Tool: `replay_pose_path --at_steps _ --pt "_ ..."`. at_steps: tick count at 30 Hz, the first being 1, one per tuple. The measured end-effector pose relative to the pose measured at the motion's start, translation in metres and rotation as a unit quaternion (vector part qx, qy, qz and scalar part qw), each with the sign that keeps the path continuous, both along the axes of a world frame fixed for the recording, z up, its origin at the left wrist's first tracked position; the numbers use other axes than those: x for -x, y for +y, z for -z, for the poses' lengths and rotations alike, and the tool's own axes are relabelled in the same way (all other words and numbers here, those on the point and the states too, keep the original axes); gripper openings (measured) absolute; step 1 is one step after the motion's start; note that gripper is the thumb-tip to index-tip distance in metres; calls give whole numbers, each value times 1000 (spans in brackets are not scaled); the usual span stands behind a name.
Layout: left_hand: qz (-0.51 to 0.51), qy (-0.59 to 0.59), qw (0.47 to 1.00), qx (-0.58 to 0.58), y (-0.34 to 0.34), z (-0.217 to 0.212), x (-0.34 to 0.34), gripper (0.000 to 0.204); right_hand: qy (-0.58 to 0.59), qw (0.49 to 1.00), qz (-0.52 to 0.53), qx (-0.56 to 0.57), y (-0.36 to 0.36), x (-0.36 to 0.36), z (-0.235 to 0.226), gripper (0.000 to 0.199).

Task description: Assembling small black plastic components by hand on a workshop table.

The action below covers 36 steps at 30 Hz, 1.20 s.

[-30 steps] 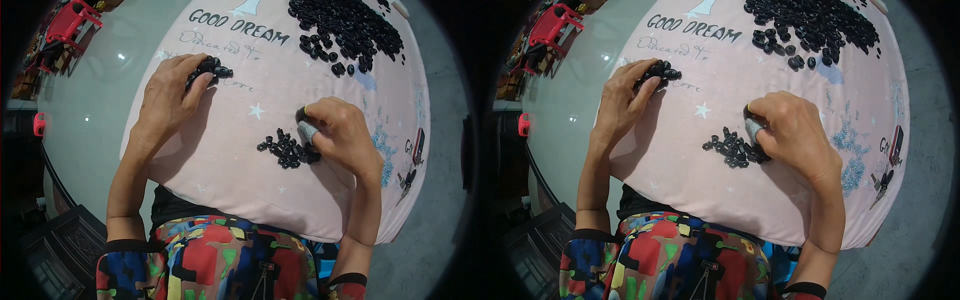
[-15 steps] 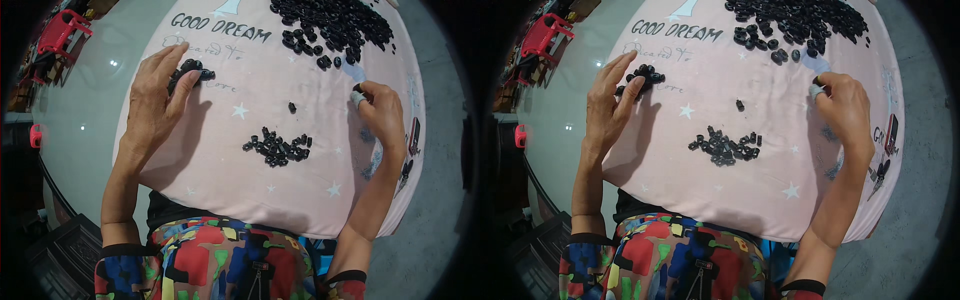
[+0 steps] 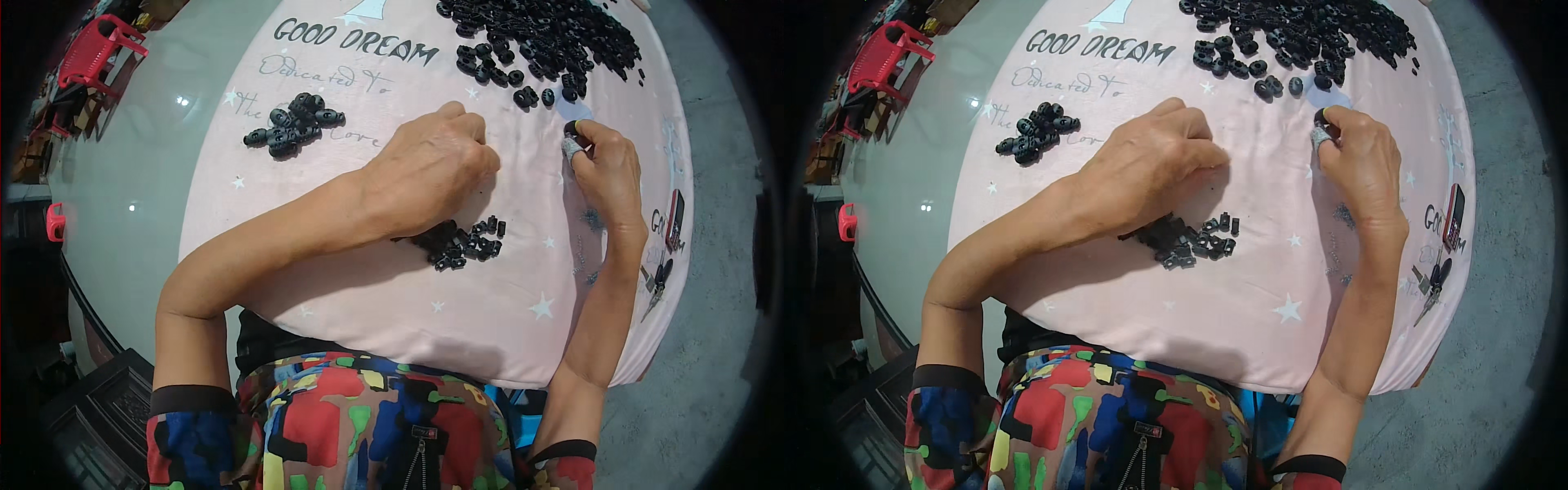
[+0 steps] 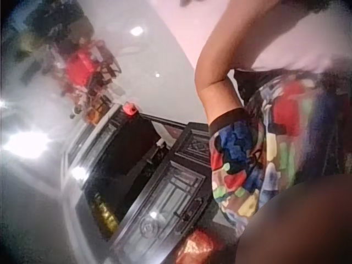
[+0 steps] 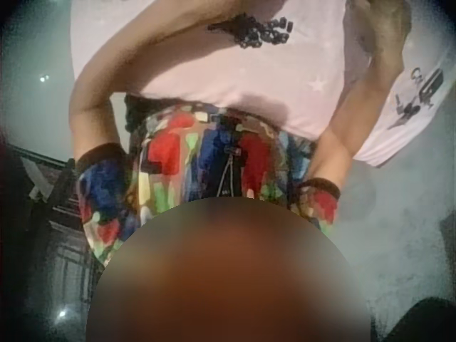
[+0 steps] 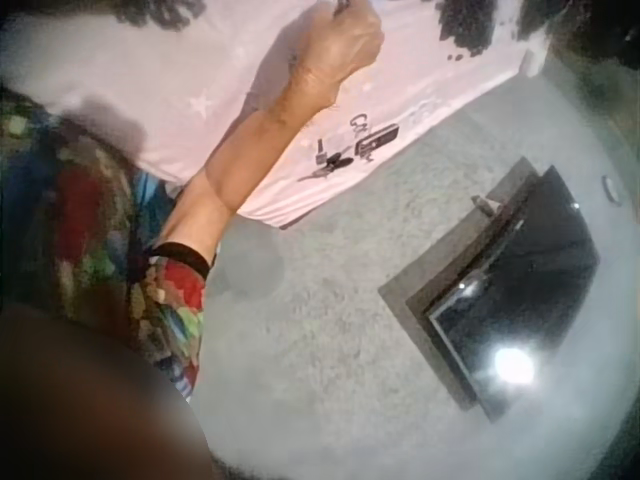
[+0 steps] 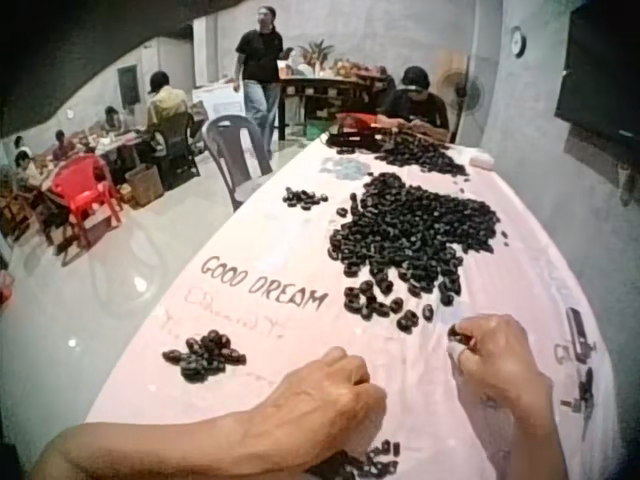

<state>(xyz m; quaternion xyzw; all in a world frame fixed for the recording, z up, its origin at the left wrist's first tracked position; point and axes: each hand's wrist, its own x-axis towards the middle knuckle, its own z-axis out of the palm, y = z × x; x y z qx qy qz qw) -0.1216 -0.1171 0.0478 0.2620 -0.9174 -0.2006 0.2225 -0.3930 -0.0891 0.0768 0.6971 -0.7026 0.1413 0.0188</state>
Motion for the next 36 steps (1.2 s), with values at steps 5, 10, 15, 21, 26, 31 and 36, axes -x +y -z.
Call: replay_pose_path --at_steps 5,10,15,21,26,31,36 --pt "1 35 998 -58 -2 4 -10 12 -128 987 -12 -93 1 -7 -10 20" --pt "7 28 991 -134 -10 -4 -13 12 -252 959 -42 -127 3 2 -9 18" --pt "-18 45 995 -91 -17 -7 -11 14 -346 925 -44 -148 5 10 -12 22" --pt "-31 143 961 -236 -12 -11 11 18 -425 881 -114 -175 8 -8 -17 24" --pt "-13 190 871 -453 -12 1 26 20 -421 873 -142 -199 9 -28 -24 17" --pt "-43 212 849 -481 -11 3 27 21 -397 896 -125 -155 10 -33 -22 13" --pt "-42 214 840 -497 -14 2 23 23 -382 907 -130 -117 9 -37 -21 11"
